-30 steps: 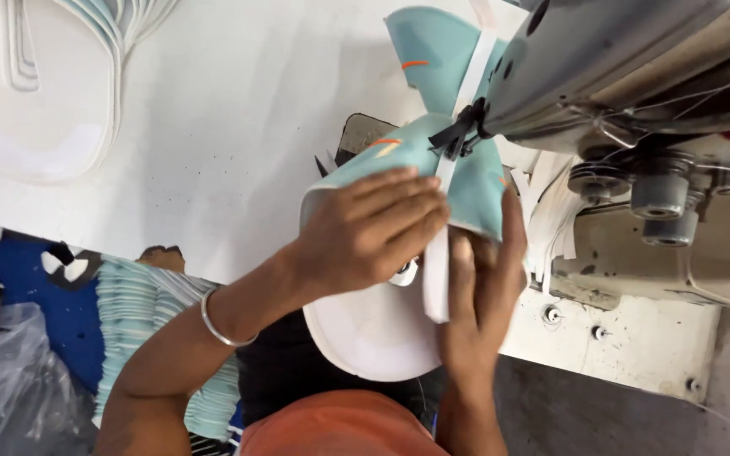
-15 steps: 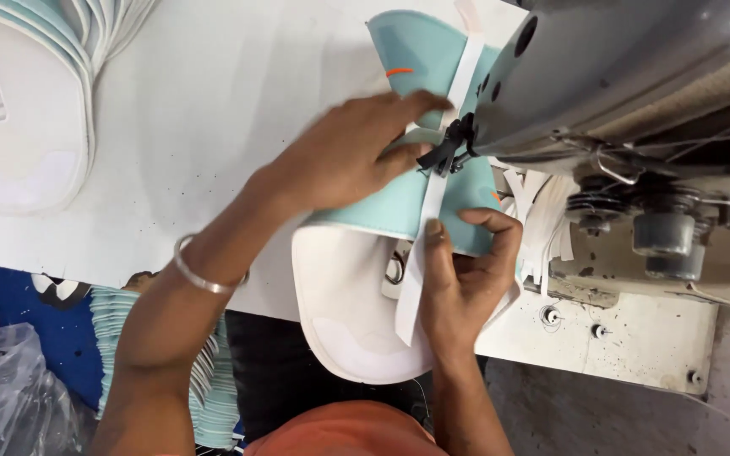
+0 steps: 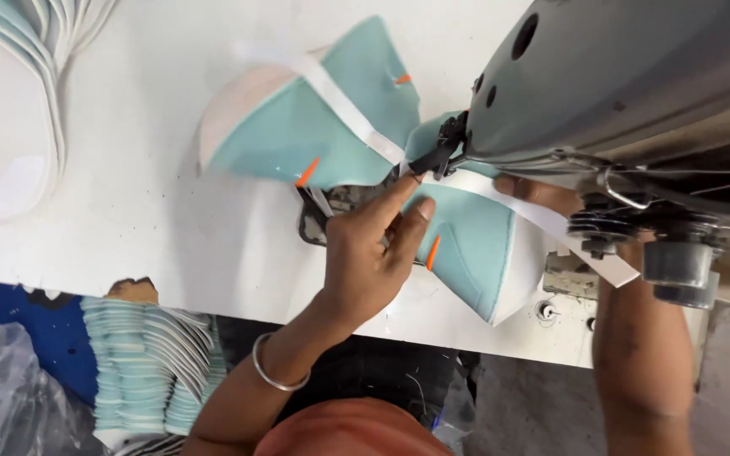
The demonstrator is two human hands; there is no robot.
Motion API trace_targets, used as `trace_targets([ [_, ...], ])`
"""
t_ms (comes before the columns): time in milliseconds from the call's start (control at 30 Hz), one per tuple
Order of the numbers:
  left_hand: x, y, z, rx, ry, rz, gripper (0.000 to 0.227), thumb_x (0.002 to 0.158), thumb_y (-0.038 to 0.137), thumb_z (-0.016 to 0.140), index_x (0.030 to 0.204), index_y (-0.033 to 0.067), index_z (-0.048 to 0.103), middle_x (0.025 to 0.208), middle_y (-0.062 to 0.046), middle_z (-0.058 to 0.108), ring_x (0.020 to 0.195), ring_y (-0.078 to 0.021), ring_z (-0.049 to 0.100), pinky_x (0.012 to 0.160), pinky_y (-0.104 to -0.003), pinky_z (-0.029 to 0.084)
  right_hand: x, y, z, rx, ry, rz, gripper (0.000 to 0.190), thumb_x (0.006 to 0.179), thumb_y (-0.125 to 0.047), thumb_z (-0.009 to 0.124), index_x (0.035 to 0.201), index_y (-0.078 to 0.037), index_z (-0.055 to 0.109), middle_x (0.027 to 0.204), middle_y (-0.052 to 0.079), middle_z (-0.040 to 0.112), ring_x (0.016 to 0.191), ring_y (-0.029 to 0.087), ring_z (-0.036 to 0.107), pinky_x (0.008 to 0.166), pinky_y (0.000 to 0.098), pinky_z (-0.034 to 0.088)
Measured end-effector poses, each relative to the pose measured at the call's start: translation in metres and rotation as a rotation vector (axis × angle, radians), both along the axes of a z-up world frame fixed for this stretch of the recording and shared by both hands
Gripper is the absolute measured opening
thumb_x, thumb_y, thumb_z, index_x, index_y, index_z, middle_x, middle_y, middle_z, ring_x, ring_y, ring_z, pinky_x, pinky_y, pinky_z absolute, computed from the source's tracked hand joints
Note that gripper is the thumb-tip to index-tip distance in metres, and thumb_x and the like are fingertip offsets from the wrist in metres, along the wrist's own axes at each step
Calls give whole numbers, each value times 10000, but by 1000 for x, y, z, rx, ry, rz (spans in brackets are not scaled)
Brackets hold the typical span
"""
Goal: The person sews a white elastic band onto a light blue face mask using a sewing machine. They then use scissors to cut the excess elastic and place the finished mask on a stack of completed masks.
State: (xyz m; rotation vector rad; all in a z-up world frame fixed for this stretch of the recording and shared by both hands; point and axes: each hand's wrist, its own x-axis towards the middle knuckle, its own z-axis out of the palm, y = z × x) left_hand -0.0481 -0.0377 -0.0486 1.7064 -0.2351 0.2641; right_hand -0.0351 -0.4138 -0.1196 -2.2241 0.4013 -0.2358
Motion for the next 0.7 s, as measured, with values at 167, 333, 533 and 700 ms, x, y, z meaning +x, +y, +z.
trace_targets([
  [167, 0, 1, -6, -65, -73, -9, 272, 1072, 141, 705, 1290, -16, 664, 836, -79, 687, 645, -70, 593, 578, -258, 462, 7, -42, -23, -220, -86, 101, 160, 1045, -138, 674, 1165, -73, 591, 1042, 63, 654, 883, 147, 626, 751, 284, 533],
  [333, 6, -2, 3, -69, 41, -31, 294, 1020, 124, 710, 1256, -48, 680, 667, -58, 617, 539, -49, 490, 483, -261, 365, -1, -87, -45, -434, -181, 179, 146, 1093, -142, 658, 1188, -54, 590, 1059, 83, 652, 933, 166, 618, 800, 301, 532],
  [533, 3, -9, 10, -46, -42, 15, 222, 1038, 105, 685, 1210, -35, 682, 622, -49, 554, 516, -59, 468, 489, -267, 344, -3, -119, -52, -681, -326, 260, 141, 1151, -146, 640, 1216, -32, 588, 1079, 108, 648, 994, 189, 608, 859, 321, 529],
  [700, 0, 10, 20, 6, -13, 9, 223, 1012, 86, 704, 1204, -29, 703, 589, -75, 516, 475, -127, 434, 479, -310, 307, 25, -11, 9, -841, -429, 356, 146, 1190, -150, 628, 1234, -17, 586, 1093, 125, 645, 1034, 204, 601, 898, 335, 527],
])
